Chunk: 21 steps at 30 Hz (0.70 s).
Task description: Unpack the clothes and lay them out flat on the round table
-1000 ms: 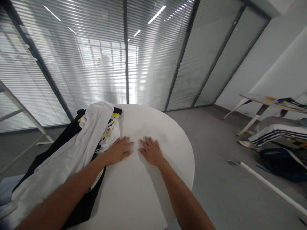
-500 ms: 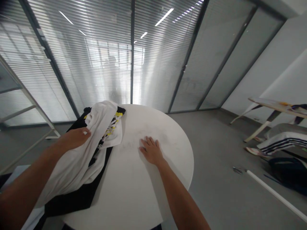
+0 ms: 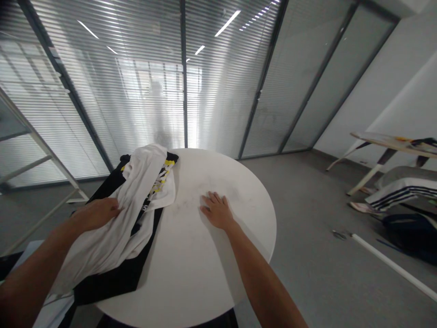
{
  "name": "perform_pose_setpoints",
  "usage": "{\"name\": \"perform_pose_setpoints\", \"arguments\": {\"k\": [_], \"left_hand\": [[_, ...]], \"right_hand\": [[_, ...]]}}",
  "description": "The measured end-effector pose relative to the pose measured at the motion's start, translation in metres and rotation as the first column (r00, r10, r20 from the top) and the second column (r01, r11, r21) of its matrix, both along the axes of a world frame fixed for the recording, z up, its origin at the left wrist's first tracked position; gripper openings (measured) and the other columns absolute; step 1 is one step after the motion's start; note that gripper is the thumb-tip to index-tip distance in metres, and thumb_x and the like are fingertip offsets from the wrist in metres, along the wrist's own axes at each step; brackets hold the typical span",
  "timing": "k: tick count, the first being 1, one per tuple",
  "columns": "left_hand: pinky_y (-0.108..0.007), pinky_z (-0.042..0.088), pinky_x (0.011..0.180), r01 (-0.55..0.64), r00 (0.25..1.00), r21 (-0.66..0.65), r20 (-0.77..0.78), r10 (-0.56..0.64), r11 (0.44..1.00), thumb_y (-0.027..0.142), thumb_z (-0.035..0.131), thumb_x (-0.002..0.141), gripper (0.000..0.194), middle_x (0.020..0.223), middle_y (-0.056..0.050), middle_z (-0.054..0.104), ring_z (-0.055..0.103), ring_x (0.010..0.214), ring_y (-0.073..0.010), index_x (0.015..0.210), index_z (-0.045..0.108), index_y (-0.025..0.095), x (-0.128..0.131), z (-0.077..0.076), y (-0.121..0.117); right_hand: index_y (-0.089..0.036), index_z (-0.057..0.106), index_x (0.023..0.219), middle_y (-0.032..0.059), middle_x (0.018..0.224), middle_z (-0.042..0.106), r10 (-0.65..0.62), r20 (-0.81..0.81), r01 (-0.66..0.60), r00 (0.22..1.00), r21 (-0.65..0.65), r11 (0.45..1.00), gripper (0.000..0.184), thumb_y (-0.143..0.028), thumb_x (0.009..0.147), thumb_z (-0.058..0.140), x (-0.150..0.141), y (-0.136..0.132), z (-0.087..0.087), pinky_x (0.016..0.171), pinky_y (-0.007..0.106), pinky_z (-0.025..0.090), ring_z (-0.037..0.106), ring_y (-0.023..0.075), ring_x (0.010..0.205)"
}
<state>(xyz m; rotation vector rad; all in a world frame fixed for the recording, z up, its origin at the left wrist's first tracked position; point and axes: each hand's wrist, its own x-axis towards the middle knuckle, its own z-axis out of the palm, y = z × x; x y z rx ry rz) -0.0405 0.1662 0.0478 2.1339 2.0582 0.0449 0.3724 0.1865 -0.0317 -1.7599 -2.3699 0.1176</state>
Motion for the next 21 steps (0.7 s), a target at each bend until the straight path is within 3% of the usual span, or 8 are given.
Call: {"name": "perform_pose_setpoints", "arguments": {"k": [3, 6, 10, 15, 18, 21], "left_hand": [[-0.031, 0.041, 0.068, 0.011, 0.995, 0.059, 0.094, -0.017, 0.998, 0.047, 0.04, 0.089, 0.031, 0.08, -0.005, 0.068, 0.065, 0.078, -0.0239, 0.081, 0.058, 0.022, 0.03, 0.011, -0.014], [-0.029, 0.042, 0.073, 0.056, 0.954, 0.193, 0.28, -0.109, 0.98, 0.047, 0.042, 0.089, 0.029, 0.083, -0.002, 0.068, 0.064, 0.08, -0.0202, 0.085, 0.057, 0.023, 0.058, 0.021, -0.024], [-0.028, 0.043, 0.077, 0.069, 0.816, 0.338, 0.522, -0.248, 0.938, 0.045, 0.048, 0.088, 0.027, 0.085, -0.001, 0.068, 0.062, 0.081, -0.0176, 0.087, 0.061, 0.021, 0.089, 0.032, -0.028], [-0.026, 0.045, 0.073, 0.007, 0.687, 0.375, 0.672, -0.277, 0.927, 0.042, 0.051, 0.087, 0.026, 0.079, 0.0, 0.066, 0.06, 0.075, -0.0157, 0.087, 0.062, 0.018, 0.131, 0.042, -0.018], [-0.026, 0.045, 0.073, 0.05, 0.717, 0.398, 0.624, -0.31, 0.916, 0.036, 0.05, 0.088, 0.021, 0.08, -0.001, 0.066, 0.061, 0.076, -0.0155, 0.086, 0.062, 0.019, 0.162, 0.041, -0.007], [-0.027, 0.044, 0.075, 0.094, 0.836, 0.432, 0.455, -0.306, 0.897, 0.028, 0.048, 0.089, 0.017, 0.081, -0.003, 0.067, 0.062, 0.079, -0.0169, 0.083, 0.062, 0.019, 0.194, 0.033, 0.005]], "right_hand": [[-0.031, 0.037, 0.147, 0.0039, 0.157, 0.027, 0.001, -0.006, -0.001, 1.0, -0.011, 1.0, 0.055, -0.054, 0.097, 0.031, 0.0, 0.0, 0.0, 0.114, 0.051, 0.015, 0.021, 0.0262, 0.145], [-0.032, 0.037, 0.147, 0.0036, 0.158, 0.027, 0.001, -0.016, -0.002, 1.0, -0.023, 1.0, 0.055, -0.054, 0.097, 0.031, 0.001, 0.001, 0.0, 0.114, 0.051, 0.014, 0.021, 0.027, 0.145], [-0.03, 0.038, 0.147, 0.0061, 0.158, 0.026, 0.016, -0.045, -0.017, 0.999, -0.026, 1.0, 0.056, -0.053, 0.097, 0.032, 0.002, 0.002, -0.002, 0.114, 0.055, 0.014, 0.02, 0.0294, 0.145], [-0.029, 0.047, 0.141, 0.0082, 0.155, 0.033, 0.031, -0.117, -0.033, 0.993, -0.014, 0.999, 0.05, -0.048, 0.096, 0.04, 0.005, 0.003, -0.002, 0.113, 0.058, 0.015, 0.025, 0.0304, 0.143], [-0.029, 0.055, 0.134, 0.0072, 0.146, 0.047, 0.048, -0.203, -0.043, 0.978, 0.031, 0.999, 0.041, -0.038, 0.095, 0.044, 0.007, 0.002, 0.001, 0.111, 0.057, 0.019, 0.035, 0.0285, 0.138], [-0.028, 0.064, 0.119, 0.0069, 0.127, 0.063, 0.073, -0.334, -0.043, 0.94, 0.096, 0.994, 0.033, -0.031, 0.093, 0.044, 0.007, 0.002, 0.006, 0.108, 0.051, 0.027, 0.053, 0.0248, 0.122]]}}
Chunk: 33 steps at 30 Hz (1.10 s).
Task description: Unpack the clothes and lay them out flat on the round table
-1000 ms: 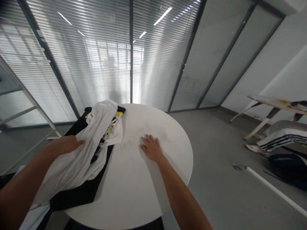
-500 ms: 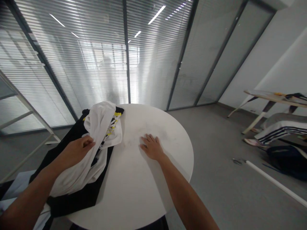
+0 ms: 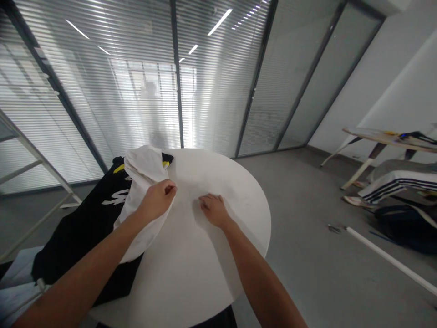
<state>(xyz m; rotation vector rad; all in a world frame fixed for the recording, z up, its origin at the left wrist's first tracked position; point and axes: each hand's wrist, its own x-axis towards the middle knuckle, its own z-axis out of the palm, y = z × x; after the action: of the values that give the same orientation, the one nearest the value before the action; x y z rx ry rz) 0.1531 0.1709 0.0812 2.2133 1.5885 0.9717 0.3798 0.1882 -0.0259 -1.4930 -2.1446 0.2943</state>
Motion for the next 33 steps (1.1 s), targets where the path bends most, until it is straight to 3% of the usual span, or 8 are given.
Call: {"name": "perform_pose_setpoints", "arguments": {"k": [4, 8, 11, 14, 17, 22, 27, 33], "left_hand": [[-0.028, 0.044, 0.076, -0.058, 0.974, -0.005, -0.221, 0.056, 0.998, 0.023, 0.044, 0.089, 0.02, 0.089, -0.007, 0.069, 0.064, 0.084, -0.0187, 0.085, 0.064, 0.02, 0.04, -0.01, 0.006], [-0.028, 0.045, 0.076, -0.033, 0.976, -0.006, -0.215, 0.031, 0.999, 0.022, 0.044, 0.088, 0.023, 0.089, -0.007, 0.07, 0.065, 0.083, -0.0186, 0.085, 0.067, 0.021, 0.07, -0.009, 0.008], [-0.025, 0.045, 0.08, 0.139, 0.984, -0.047, -0.104, -0.143, 0.989, 0.022, 0.045, 0.088, 0.025, 0.092, -0.005, 0.073, 0.065, 0.087, -0.0169, 0.087, 0.07, 0.021, 0.079, -0.007, 0.013], [-0.023, 0.045, 0.085, 0.273, 0.962, -0.1, 0.042, -0.27, 0.957, 0.02, 0.046, 0.086, 0.027, 0.1, -0.004, 0.073, 0.065, 0.093, -0.0152, 0.096, 0.071, 0.021, 0.073, -0.01, 0.017], [-0.026, 0.046, 0.087, 0.157, 0.988, -0.113, 0.019, -0.156, 0.981, 0.023, 0.046, 0.087, 0.03, 0.104, -0.007, 0.072, 0.064, 0.096, -0.0179, 0.106, 0.069, 0.019, 0.054, -0.02, 0.014], [-0.035, 0.045, 0.087, 0.094, 0.953, -0.186, -0.266, -0.143, 0.978, 0.037, 0.048, 0.088, 0.041, 0.111, -0.011, 0.068, 0.061, 0.104, -0.0254, 0.126, 0.059, 0.025, 0.019, -0.044, 0.0], [-0.03, 0.044, 0.073, 0.209, 0.959, -0.281, -0.127, -0.252, 0.937, 0.04, 0.041, 0.091, 0.049, 0.081, -0.004, 0.068, 0.064, 0.079, -0.0212, 0.136, 0.048, 0.022, -0.002, -0.053, -0.001], [-0.026, 0.038, 0.061, 0.269, 0.948, -0.32, -0.077, -0.308, 0.908, 0.039, 0.043, 0.087, 0.044, 0.064, 0.002, 0.057, 0.055, 0.062, -0.0171, 0.125, 0.058, 0.023, -0.032, -0.044, -0.005]], "right_hand": [[-0.021, 0.07, 0.103, 0.0088, 0.095, 0.073, 0.057, -0.336, -0.079, 0.94, -0.053, 0.995, 0.029, -0.035, 0.091, 0.048, -0.003, -0.001, 0.007, 0.09, 0.039, 0.045, 0.066, 0.0227, 0.092], [-0.019, 0.066, 0.09, 0.0036, 0.071, 0.067, 0.035, -0.744, -0.303, 0.668, -0.228, 0.925, 0.031, -0.046, 0.086, 0.052, -0.01, -0.006, 0.012, 0.064, 0.031, 0.049, 0.063, 0.0175, 0.064], [-0.019, 0.065, 0.087, 0.0019, 0.071, 0.065, -0.035, -0.862, -0.435, 0.505, -0.29, 0.852, 0.031, -0.048, 0.081, 0.059, -0.013, -0.009, 0.013, 0.058, 0.027, 0.048, 0.061, 0.0153, 0.06], [-0.018, 0.065, 0.082, -0.0001, 0.067, 0.061, -0.083, -0.854, -0.383, 0.513, -0.315, 0.868, 0.028, -0.044, 0.074, 0.068, -0.012, -0.008, 0.015, 0.055, 0.025, 0.046, 0.056, 0.0127, 0.056], [-0.018, 0.066, 0.078, -0.0016, 0.062, 0.058, -0.145, -0.846, -0.29, 0.513, -0.33, 0.898, 0.023, -0.04, 0.074, 0.066, -0.009, -0.006, 0.017, 0.053, 0.025, 0.044, 0.052, 0.0124, 0.054], [-0.02, 0.064, 0.069, 0.0005, 0.068, 0.063, -0.253, -0.894, -0.287, 0.369, -0.368, 0.884, 0.012, -0.028, 0.062, 0.06, -0.006, -0.005, 0.021, 0.062, 0.028, 0.049, 0.056, 0.0166, 0.066], [-0.019, 0.055, 0.058, -0.0003, 0.059, 0.056, -0.286, -0.914, -0.243, 0.287, -0.358, 0.901, 0.009, -0.026, 0.052, 0.053, -0.005, -0.004, 0.023, 0.051, 0.025, 0.042, 0.048, 0.0144, 0.056], [-0.023, 0.038, 0.044, -0.002, 0.045, 0.043, -0.222, -0.975, 0.036, 0.033, -0.22, 0.975, 0.009, -0.027, 0.046, 0.045, 0.025, -0.001, 0.032, 0.046, 0.028, 0.039, 0.041, 0.0127, 0.046]]}}
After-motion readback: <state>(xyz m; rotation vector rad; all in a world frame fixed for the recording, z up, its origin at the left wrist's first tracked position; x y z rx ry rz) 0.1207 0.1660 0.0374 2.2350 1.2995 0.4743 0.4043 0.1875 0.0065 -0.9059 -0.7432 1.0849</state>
